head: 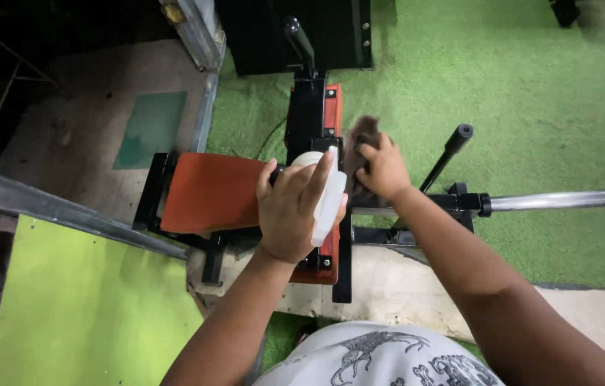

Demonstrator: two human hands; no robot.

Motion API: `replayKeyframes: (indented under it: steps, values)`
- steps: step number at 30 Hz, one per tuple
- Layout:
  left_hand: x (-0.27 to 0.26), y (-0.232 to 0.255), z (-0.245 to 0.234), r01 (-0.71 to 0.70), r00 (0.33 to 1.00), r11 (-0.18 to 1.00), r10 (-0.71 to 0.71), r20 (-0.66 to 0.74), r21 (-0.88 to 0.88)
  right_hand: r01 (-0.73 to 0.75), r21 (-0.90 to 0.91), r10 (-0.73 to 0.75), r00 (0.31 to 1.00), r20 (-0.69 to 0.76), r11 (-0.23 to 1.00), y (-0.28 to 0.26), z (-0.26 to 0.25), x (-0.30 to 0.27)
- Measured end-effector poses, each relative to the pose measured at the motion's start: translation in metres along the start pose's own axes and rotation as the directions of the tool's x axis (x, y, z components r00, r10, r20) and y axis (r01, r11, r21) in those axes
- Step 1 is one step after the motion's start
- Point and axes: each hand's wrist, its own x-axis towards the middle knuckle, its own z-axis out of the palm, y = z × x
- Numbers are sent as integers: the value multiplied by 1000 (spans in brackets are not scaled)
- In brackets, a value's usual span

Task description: Cleaning various gym equipment using a spray bottle and a cloth.

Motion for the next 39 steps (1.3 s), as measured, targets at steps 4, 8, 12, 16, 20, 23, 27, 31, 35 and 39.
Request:
replayKeyframes:
  steps: [4, 8, 12, 16, 20, 23, 27, 31, 35, 39]
  values:
    - [1, 0, 3, -5, 1000, 1000, 5, -11, 16, -80, 208, 65, 995, 79, 975, 33, 9, 16]
    - [2, -1, 1, -11, 1000, 1000, 11, -1, 18, -86, 359, 89, 996, 9, 929, 46, 23, 18]
    - [2, 3, -1, -14, 1000, 999, 14, 11, 33, -136, 252, 147, 989, -25, 958, 37, 17, 23]
    - [1, 3, 0, -13, 1000, 1000, 12, 28, 14, -63, -50, 70, 986, 149, 997, 24, -9, 45]
    - [2, 0, 0, -8, 998, 1000, 9, 61, -14, 7, -89, 1, 995, 97, 996, -27, -68, 65]
    - [2, 0, -4, 3, 997, 999, 1, 79, -45, 180, 241, -137, 973, -186, 954, -59, -84, 73]
    - [3, -2, -7, 17, 994, 998, -10, 107, -62, 218, -42, -220, 975, -25, 975, -95, -45, 85]
    - [3, -7, -6, 23, 994, 996, -14, 109, -83, 140, -271, -11, 903, 429, 952, -84, 18, 100]
    - [2, -7, -10, 26, 989, 996, -13, 149, -86, -50, -222, 165, 829, 535, 974, -66, 41, 143]
    - [4, -10, -10, 44, 984, 994, -26, 176, -99, -119, -259, 244, 814, 528, 959, -55, 59, 172]
